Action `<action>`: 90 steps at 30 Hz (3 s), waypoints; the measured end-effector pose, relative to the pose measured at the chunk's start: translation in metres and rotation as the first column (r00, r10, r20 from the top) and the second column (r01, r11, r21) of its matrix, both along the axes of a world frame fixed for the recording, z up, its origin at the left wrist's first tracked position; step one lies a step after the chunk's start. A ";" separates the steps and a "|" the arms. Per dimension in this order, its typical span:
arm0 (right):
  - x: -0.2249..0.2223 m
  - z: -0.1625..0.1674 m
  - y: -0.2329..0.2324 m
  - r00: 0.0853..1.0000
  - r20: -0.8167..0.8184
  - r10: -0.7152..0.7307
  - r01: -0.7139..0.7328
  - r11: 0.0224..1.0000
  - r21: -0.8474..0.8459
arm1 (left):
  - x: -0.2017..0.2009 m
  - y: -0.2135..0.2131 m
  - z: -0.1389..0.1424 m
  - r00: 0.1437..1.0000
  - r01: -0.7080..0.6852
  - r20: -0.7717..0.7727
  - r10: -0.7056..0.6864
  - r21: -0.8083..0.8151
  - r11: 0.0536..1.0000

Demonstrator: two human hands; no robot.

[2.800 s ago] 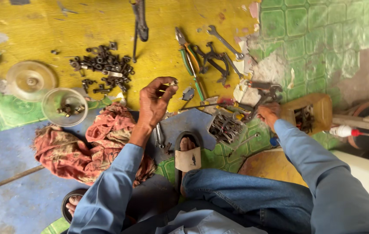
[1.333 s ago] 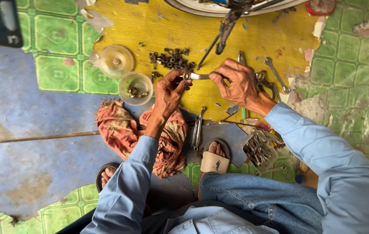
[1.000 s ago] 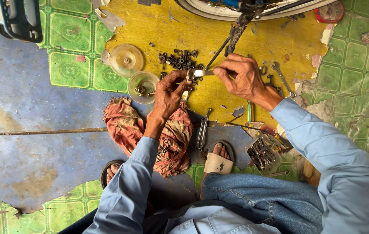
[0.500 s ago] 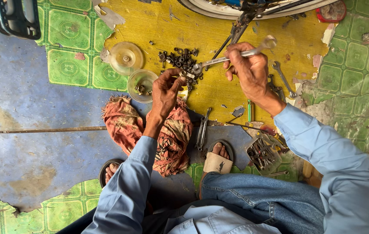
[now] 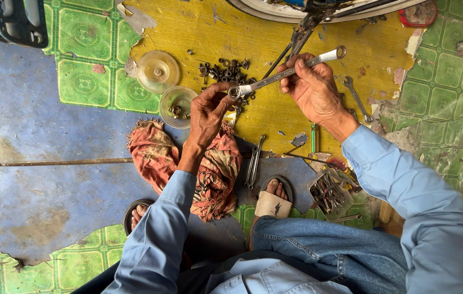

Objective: The person sits on the floor and uses a wrench and screwdriver to adjust and tighten components on the rear wheel hub and brake assembly of a bicycle. They handle small metal parts and tools throughout the clip.

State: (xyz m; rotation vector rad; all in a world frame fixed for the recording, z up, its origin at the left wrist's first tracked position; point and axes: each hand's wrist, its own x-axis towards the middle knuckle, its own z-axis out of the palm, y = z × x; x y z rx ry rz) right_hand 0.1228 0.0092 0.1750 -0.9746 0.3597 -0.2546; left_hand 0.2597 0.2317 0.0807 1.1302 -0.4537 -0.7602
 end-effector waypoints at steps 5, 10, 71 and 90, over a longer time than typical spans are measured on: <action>-0.003 -0.004 -0.012 1.000 -0.020 0.020 -0.020 1.000 -0.010 | -0.002 -0.003 0.001 0.999 0.045 -0.028 -0.047 -0.064 0.997; -0.004 -0.005 -0.016 1.000 -0.013 0.021 -0.021 1.000 -0.016 | -0.006 -0.005 0.002 1.000 0.017 -0.008 -0.018 -0.041 0.999; -0.053 -0.045 -0.100 0.646 -0.756 -0.106 -0.272 0.893 -0.358 | -0.017 -0.012 0.007 0.972 -0.043 0.228 -0.049 0.384 0.922; -0.314 -0.071 -0.226 0.636 -0.647 -0.420 -0.652 0.156 -0.742 | -0.116 -0.151 -0.014 0.937 0.178 0.208 -0.282 0.410 0.894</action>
